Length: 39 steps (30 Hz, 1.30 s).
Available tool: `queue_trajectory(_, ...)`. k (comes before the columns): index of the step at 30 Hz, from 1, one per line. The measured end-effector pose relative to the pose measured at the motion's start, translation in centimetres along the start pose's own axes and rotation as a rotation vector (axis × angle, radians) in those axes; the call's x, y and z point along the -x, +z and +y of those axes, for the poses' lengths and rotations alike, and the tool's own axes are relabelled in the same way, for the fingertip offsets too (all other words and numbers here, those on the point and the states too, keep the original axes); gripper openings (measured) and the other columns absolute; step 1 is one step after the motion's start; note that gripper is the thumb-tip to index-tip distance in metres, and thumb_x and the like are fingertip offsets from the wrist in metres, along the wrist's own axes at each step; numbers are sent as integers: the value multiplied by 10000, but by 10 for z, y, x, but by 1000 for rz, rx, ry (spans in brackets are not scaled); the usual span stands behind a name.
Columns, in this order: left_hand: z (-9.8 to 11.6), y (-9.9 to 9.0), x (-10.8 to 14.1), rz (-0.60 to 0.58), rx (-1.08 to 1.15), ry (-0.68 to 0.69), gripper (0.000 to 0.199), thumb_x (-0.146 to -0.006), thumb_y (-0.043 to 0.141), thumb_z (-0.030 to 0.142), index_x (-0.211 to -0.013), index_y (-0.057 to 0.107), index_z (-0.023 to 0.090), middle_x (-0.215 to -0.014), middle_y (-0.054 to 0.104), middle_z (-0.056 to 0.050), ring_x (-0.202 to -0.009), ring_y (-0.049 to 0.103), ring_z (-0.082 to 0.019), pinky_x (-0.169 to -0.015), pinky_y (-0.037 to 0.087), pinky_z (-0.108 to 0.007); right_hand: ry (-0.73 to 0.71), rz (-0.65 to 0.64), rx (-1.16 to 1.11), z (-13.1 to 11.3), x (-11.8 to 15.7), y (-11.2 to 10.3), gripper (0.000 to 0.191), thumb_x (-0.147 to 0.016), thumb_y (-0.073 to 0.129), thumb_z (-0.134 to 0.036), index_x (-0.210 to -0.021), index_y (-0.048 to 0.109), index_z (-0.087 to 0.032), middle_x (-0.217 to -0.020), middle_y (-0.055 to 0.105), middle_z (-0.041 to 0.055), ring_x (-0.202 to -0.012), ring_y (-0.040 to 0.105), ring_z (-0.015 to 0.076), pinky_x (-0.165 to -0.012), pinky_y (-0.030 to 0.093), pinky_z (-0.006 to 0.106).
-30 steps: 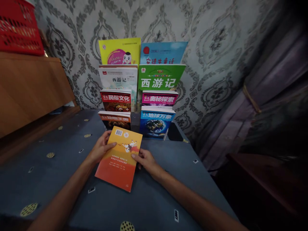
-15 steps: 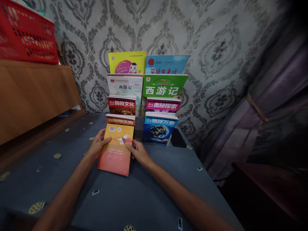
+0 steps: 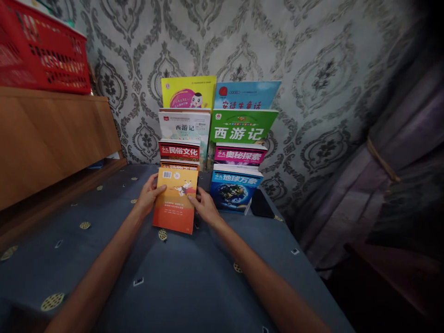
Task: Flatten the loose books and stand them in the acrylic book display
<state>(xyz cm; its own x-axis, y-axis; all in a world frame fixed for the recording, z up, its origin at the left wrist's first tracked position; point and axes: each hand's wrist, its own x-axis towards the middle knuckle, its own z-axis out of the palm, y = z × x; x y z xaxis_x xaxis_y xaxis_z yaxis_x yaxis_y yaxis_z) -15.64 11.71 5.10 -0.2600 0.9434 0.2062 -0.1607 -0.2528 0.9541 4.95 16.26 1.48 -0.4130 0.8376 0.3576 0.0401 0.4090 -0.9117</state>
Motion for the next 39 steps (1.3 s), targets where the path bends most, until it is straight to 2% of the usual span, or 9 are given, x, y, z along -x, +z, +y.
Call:
queue_trajectory(5,-3,2,-6,21,-13,28,745,-588,865,369,-1230,508,239,-938,753,-15,-821,728,-215,-737,567,-294,-12,24,26,0,-7,-4,431,-909,634,-426,-1286,554,-234,-1094,772,77,-934,750,245,-747,621,369)
queue_trajectory(11,4,8,-18,50,-31,128,742,-554,872,384,-1181,503,237,-979,747,-19,-930,723,-243,-785,566,-303,-83,67,137,-8,-20,-9,306,-922,574,-320,-1210,570,-218,-1121,767,95,-994,741,253,-812,605,389)
queue_trajectory(15,12,9,-28,71,-72,232,720,-541,872,381,-1142,504,231,-989,737,-28,-1022,698,-256,-826,548,-296,-187,103,194,-19,-28,-12,283,-929,535,-345,-1173,554,-202,-1112,756,99,-988,727,252,-805,581,367)
queue_trajectory(20,23,15,-37,86,-111,371,671,-589,852,377,-1154,517,242,-1018,711,-24,-1082,666,-248,-900,515,-303,-301,144,307,-30,-35,-20,259,-953,506,-382,-1144,554,-214,-1045,738,74,-898,697,245,-784,550,359)
queue_trajectory(28,43,26,-39,55,-183,564,612,-676,837,392,-1191,534,257,-1063,654,-28,-1092,644,-232,-916,512,-297,-424,251,304,-44,-32,-25,209,-985,495,-392,-1117,545,-238,-1035,698,47,-867,640,205,-774,524,334)
queue_trajectory(33,41,21,-39,19,-207,557,606,-703,838,400,-1205,524,273,-1076,653,-30,-1078,652,-225,-920,527,-314,-432,268,359,-39,-31,-22,172,-988,499,-353,-1090,566,-233,-976,681,52,-824,628,210,-756,525,352)
queue_trajectory(39,43,17,-33,18,-188,503,608,-647,876,375,-1137,536,258,-1050,645,-34,-1082,640,-237,-897,525,-310,-443,275,416,-31,-32,-20,211,-994,490,-321,-1140,594,-212,-1038,670,86,-930,630,239,-840,531,385)
